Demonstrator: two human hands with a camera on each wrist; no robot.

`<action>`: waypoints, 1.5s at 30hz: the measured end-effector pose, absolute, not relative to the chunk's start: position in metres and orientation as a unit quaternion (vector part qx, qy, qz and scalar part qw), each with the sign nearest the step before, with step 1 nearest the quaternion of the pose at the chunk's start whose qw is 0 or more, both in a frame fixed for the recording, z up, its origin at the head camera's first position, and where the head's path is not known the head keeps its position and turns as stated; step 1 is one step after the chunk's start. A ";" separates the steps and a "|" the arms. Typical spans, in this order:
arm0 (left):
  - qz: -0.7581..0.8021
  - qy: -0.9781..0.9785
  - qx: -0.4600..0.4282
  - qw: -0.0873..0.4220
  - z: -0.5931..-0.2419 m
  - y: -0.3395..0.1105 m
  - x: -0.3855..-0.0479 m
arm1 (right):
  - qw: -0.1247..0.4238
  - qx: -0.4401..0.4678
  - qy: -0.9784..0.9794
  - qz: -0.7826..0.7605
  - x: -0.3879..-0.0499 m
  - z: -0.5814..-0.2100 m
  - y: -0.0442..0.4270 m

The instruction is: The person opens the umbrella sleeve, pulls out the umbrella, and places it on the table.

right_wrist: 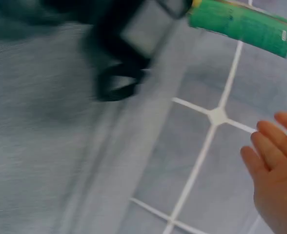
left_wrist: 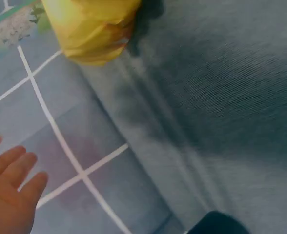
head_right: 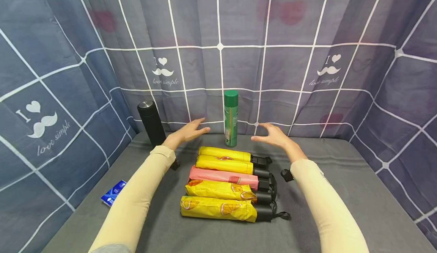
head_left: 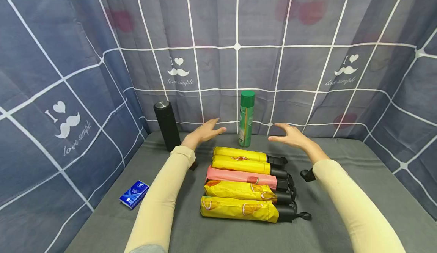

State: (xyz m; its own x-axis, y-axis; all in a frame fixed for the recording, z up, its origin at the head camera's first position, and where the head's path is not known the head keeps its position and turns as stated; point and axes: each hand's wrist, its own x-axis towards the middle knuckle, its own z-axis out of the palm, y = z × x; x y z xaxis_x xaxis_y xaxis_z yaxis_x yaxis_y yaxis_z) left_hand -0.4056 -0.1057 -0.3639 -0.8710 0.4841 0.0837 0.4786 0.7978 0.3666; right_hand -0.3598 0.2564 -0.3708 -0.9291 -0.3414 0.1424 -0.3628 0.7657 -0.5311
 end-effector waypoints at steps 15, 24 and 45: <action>0.312 0.888 0.328 0.081 -0.429 -0.132 -0.389 | -0.030 0.242 -0.882 0.403 -0.327 -0.441 0.277; 0.317 0.872 0.363 0.082 -0.440 -0.128 -0.388 | 0.014 0.249 -0.898 0.362 -0.326 -0.459 0.277; 0.389 0.850 0.346 0.082 -0.429 -0.120 -0.395 | 0.090 0.277 -0.896 0.336 -0.331 -0.452 0.272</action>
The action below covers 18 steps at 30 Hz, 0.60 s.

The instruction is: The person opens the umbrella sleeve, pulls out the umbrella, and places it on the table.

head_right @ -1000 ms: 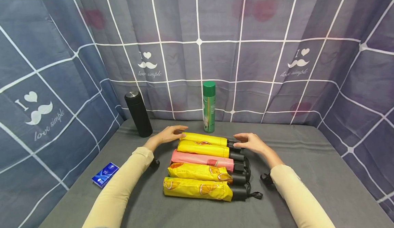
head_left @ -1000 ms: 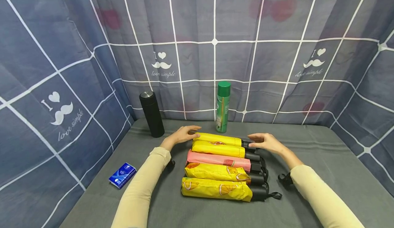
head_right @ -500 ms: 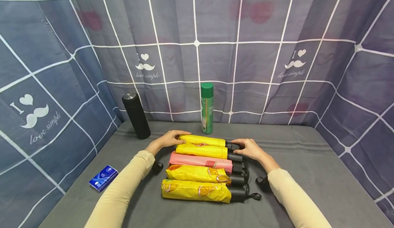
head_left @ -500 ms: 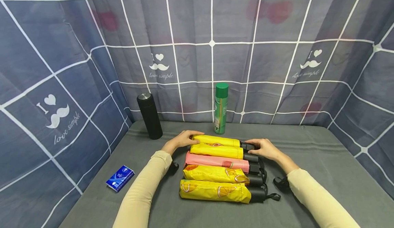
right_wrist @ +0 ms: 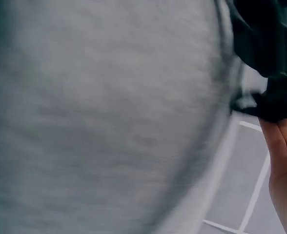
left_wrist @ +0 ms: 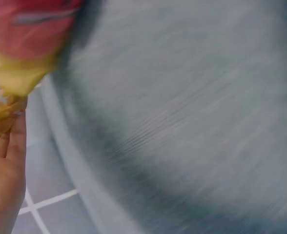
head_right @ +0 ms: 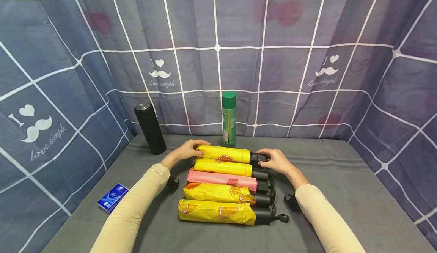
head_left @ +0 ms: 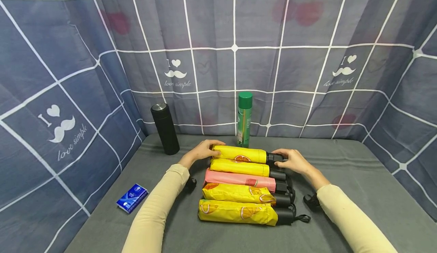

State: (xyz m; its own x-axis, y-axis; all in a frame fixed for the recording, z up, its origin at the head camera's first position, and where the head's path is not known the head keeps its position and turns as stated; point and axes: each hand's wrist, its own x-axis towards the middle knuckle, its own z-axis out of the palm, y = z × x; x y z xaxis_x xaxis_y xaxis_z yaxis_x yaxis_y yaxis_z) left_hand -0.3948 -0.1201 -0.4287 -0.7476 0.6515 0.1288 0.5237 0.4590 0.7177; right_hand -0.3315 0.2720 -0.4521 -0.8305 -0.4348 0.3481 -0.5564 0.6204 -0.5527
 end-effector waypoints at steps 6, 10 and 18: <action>0.440 0.832 0.333 0.060 -0.404 -0.121 -0.395 | 0.112 0.241 -0.884 0.385 -0.331 -0.419 0.270; 0.504 0.794 0.332 0.073 -0.394 -0.122 -0.392 | 0.105 0.222 -0.850 0.466 -0.329 -0.406 0.266; 0.565 0.752 0.333 0.068 -0.374 -0.123 -0.363 | 0.075 0.205 -0.776 0.592 -0.323 -0.412 0.255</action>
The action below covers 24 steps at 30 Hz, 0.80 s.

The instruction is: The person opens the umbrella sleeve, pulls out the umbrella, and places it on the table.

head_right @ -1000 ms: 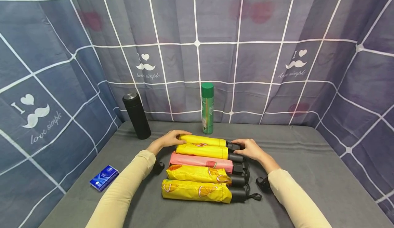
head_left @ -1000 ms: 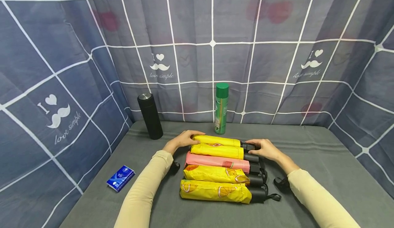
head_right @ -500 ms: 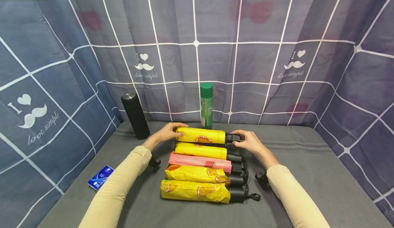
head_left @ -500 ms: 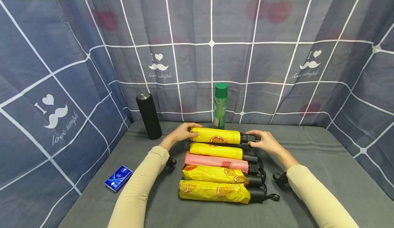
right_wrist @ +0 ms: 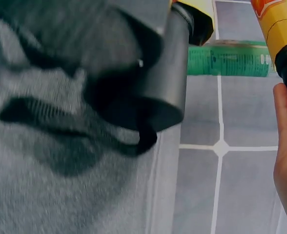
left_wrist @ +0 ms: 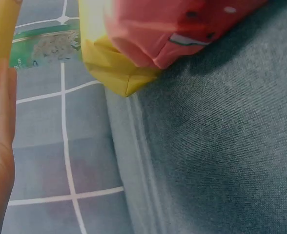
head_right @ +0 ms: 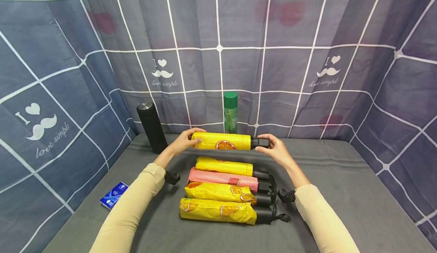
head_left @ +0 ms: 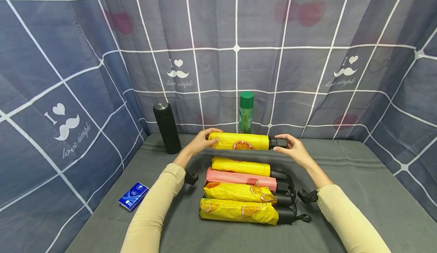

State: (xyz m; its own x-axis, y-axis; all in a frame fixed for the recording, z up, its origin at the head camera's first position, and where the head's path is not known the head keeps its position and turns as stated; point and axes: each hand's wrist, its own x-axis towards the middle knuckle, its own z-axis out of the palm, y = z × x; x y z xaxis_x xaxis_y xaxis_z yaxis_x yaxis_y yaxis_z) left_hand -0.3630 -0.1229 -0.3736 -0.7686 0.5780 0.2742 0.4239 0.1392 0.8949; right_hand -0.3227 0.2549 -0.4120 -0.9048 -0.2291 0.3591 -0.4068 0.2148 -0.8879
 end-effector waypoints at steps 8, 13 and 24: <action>0.601 0.714 0.351 0.073 -0.371 -0.122 -0.355 | 0.090 0.185 -0.750 0.628 -0.319 -0.410 0.261; 0.617 0.693 0.365 0.074 -0.371 -0.125 -0.353 | 0.080 0.181 -0.710 0.676 -0.317 -0.407 0.263; 0.624 0.689 0.364 0.058 -0.367 -0.138 -0.352 | 0.053 0.208 -0.622 0.753 -0.315 -0.406 0.266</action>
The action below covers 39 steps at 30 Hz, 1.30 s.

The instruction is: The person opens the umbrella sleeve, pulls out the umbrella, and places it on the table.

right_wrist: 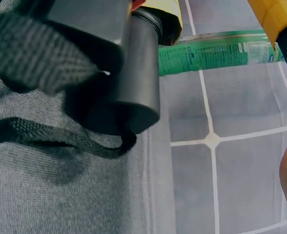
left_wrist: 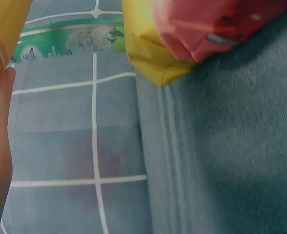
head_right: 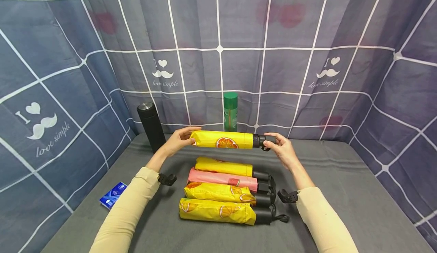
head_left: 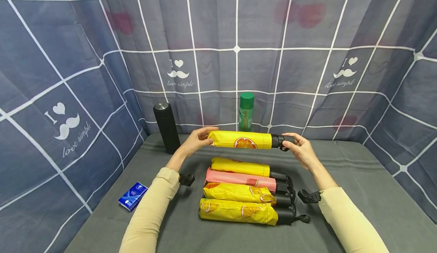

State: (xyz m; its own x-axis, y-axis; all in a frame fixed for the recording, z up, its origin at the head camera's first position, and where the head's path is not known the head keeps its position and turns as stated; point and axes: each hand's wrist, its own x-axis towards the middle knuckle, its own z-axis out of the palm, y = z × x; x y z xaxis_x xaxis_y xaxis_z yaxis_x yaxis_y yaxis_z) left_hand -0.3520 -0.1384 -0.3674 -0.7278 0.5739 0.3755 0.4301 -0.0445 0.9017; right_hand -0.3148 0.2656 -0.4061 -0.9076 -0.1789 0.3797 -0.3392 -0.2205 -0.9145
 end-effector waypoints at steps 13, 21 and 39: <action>0.618 0.700 0.357 0.038 -0.381 -0.159 -0.358 | 0.057 0.188 -0.623 0.757 -0.312 -0.409 0.281; 0.618 0.701 0.356 0.014 -0.393 -0.169 -0.366 | 0.049 0.187 -0.613 0.766 -0.310 -0.409 0.286; 0.652 0.683 0.330 0.016 -0.380 -0.188 -0.348 | 0.048 0.205 -0.600 0.772 -0.304 -0.402 0.310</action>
